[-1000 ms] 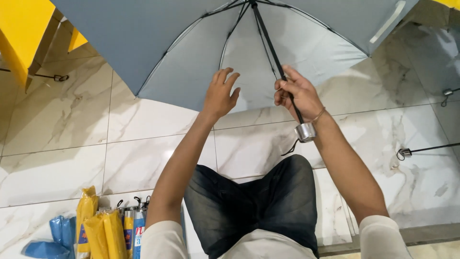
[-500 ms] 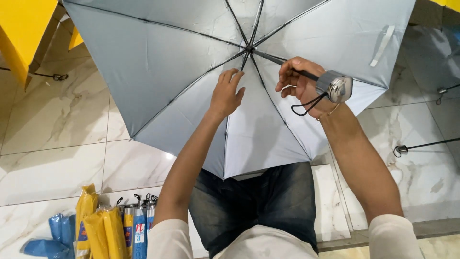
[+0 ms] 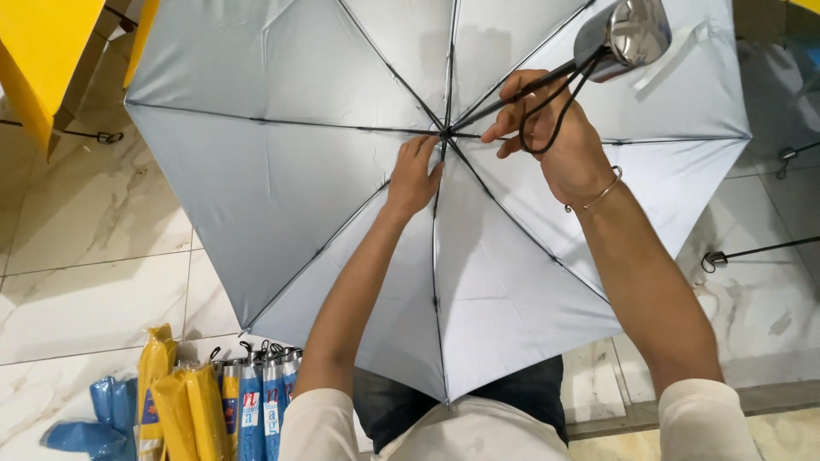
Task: The person is organizing umbrellas, putting one into a protective sleeve, and then opening and carefully folding a large silver umbrella.
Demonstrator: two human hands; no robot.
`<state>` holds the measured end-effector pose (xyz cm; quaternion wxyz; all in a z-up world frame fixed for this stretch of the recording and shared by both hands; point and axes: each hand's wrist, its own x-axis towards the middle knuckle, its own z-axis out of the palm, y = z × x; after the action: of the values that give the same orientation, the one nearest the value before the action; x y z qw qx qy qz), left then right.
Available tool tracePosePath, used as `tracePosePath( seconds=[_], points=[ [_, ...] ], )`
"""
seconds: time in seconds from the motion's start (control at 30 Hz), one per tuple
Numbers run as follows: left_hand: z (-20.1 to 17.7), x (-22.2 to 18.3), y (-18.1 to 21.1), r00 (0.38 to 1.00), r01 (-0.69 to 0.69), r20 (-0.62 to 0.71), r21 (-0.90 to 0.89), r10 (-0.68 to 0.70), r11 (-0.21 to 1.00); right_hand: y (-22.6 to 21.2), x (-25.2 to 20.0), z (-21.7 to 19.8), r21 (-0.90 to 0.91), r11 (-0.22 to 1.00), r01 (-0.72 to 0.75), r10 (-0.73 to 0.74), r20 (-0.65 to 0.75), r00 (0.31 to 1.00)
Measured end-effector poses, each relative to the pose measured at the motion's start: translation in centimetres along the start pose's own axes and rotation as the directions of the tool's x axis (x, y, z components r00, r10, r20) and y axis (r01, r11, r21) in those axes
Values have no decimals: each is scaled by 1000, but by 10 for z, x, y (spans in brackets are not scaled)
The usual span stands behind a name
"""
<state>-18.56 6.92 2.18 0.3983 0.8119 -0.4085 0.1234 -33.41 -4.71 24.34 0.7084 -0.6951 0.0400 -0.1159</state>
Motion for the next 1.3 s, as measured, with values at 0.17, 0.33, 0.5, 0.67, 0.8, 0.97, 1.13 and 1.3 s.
tracePosePath(
  seconds=[0.17, 0.33, 0.5, 0.67, 0.8, 0.97, 1.13, 1.3],
  points=[
    [21, -14, 4, 999, 38, 5, -48, -38, 998, 2, -11, 3, -57, 997, -55, 57, 36, 998],
    [31, -19, 9, 996, 89, 28, -95, -87, 991, -6, -21, 8, -67, 993, -99, 104, 68, 992],
    [61, -35, 3, 985, 175, 8, -51, -175, 983, -2, -30, 6, -117, 986, -123, 129, 44, 991],
    [78, -46, 12, 989, 150, 6, -62, -150, 987, 43, -32, -16, -148, 989, 22, -9, 84, 996],
    [90, -57, 29, 972, 223, 77, -1, -223, 975, 157, -19, -60, -249, 968, 44, -38, 28, 999],
    [98, -65, 50, 976, 190, 121, -77, -180, 979, 285, -27, -71, -618, 784, -54, -7, -95, 995],
    [127, -79, 51, 968, 190, 175, -48, -179, 981, 344, -41, -66, -748, 663, -29, -105, -131, 986],
    [137, -84, 57, 958, 225, 206, -103, -200, 969, 364, -43, -65, -842, 522, -134, -180, -262, 948]
  ],
)
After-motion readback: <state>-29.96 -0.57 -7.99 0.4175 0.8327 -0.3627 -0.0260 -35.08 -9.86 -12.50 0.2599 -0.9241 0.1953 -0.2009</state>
